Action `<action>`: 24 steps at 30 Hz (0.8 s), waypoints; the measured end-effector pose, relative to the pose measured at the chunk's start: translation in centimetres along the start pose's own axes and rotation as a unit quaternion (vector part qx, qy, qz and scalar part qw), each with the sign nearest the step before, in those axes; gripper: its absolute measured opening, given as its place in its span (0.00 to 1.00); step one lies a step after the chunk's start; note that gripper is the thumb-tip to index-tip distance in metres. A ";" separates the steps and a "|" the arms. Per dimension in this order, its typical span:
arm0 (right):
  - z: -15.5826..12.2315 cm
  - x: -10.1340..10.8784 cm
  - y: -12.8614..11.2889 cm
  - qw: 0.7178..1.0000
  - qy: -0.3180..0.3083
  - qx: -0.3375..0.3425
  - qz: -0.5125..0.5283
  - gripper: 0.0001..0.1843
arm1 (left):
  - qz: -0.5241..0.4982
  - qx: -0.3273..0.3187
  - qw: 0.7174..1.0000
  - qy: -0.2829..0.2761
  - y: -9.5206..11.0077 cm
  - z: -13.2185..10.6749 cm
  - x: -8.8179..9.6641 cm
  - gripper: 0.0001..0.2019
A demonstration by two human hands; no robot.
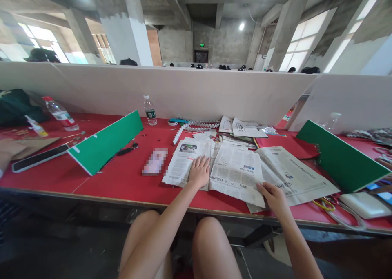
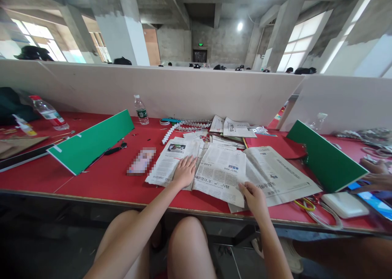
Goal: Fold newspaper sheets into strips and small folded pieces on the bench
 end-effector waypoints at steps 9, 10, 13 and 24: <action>-1.0 0.5 0.5 0.999 0.025 0.009 -0.025 0.23 | -0.001 0.000 1.000 0.001 0.1 0.0 -0.1 0.26; -1.0 0.4 0.6 0.999 0.023 0.006 -0.022 0.22 | 0.000 0.000 1.000 0.000 0.1 0.0 0.0 0.26; -1.0 0.3 0.8 1.000 0.016 -0.009 -0.007 0.22 | 0.004 -0.001 1.000 -0.003 0.1 0.0 0.0 0.26; -3.2 5.8 2.5 0.991 0.130 -0.025 0.031 0.20 | 0.010 0.007 0.999 -0.033 0.2 0.0 0.1 0.26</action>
Point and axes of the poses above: each hand's wrist, its own z-axis towards the middle knuckle, its own x-axis out of the back of the hand, y = z × x, the point moved 10 cm from there along z, towards the middle knuckle, and after that the axes turned 12 degrees about -y, right-handed, at the moved point
